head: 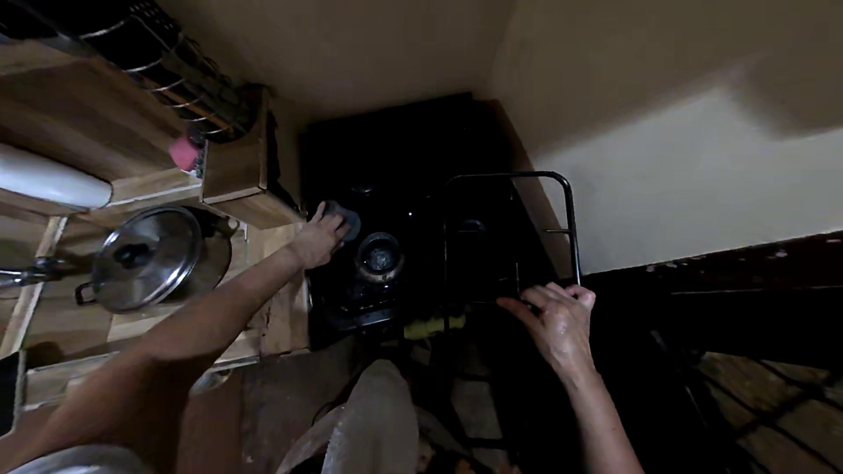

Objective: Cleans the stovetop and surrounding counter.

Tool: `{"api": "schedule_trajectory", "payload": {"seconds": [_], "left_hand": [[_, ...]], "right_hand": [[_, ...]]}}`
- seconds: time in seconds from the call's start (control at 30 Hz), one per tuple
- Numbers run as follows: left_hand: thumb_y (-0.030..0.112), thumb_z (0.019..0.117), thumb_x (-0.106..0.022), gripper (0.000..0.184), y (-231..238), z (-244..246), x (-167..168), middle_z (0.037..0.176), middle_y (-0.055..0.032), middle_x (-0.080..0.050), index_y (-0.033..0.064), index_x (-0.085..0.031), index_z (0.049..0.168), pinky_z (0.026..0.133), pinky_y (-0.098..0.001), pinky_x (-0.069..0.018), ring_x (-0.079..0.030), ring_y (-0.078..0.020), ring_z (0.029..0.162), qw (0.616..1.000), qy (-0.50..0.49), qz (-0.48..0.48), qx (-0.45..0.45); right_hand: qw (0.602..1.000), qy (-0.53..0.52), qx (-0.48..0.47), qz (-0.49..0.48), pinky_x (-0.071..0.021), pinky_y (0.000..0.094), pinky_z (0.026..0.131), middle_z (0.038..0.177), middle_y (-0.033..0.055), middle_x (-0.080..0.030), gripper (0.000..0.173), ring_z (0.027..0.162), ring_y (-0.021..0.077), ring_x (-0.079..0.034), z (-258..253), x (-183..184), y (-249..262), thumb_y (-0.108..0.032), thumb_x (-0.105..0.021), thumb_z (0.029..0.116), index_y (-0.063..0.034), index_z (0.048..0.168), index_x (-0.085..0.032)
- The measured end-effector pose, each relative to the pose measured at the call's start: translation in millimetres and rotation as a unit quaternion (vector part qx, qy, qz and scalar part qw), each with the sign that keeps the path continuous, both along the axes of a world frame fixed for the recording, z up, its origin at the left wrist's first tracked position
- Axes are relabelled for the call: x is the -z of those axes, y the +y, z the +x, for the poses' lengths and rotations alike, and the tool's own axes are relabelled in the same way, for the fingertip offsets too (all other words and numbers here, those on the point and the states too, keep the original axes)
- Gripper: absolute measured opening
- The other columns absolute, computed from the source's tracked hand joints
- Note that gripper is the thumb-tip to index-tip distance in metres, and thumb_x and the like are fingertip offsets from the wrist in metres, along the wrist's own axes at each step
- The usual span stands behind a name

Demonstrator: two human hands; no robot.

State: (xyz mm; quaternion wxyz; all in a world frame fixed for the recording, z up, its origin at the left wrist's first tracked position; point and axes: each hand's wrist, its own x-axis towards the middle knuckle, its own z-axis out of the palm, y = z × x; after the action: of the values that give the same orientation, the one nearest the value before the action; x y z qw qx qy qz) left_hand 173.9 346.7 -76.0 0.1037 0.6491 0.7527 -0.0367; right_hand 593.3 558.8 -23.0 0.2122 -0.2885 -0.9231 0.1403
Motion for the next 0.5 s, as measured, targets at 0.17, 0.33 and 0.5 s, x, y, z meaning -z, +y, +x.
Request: {"api": "schedule_trajectory", "payload": {"seconds": [0.17, 0.33, 0.5], "left_hand": [[-0.002, 0.0933, -0.058, 0.046, -54, 89, -23, 0.147, -0.0341, -0.048, -0.0094, -0.055, 0.138, 0.115, -0.0714, -0.0282, -0.042, -0.055, 0.139, 0.992, -0.043, -0.114, 0.013], [0.001, 0.0923, -0.061, 0.04, -70, 131, -8, 0.14, -0.0298, -0.056, -0.0033, -0.062, 0.132, 0.112, -0.0586, -0.0412, -0.052, -0.0489, 0.132, 0.994, -0.099, -0.038, -0.017], [0.018, 0.1076, -0.047, 0.035, -54, 151, -6, 0.135, -0.0212, -0.064, -0.0013, -0.065, 0.13, 0.107, -0.0514, -0.0482, -0.061, -0.0389, 0.127, 0.982, -0.179, 0.021, -0.051]], "right_hand": [[1.0, 0.025, -0.006, 0.009, -0.0379, 0.0536, 0.085, 0.065, 0.0101, -0.064, 0.059, 0.065, 0.0268, -0.061, 5, 2, 0, -0.057, -0.062, 0.0939, -0.0055, 0.066, -0.065], [0.999, 0.039, 0.0, 0.002, -0.0384, 0.0535, 0.086, 0.067, 0.0082, -0.066, 0.057, 0.066, 0.0247, -0.062, 11, 4, 4, -0.058, -0.063, 0.093, -0.0071, 0.068, -0.068], [0.999, 0.038, 0.006, 0.012, -0.0386, 0.0548, 0.085, 0.066, 0.0083, -0.065, 0.058, 0.066, 0.0253, -0.062, 16, 2, 7, -0.059, -0.063, 0.0924, -0.0069, 0.067, -0.066]]}}
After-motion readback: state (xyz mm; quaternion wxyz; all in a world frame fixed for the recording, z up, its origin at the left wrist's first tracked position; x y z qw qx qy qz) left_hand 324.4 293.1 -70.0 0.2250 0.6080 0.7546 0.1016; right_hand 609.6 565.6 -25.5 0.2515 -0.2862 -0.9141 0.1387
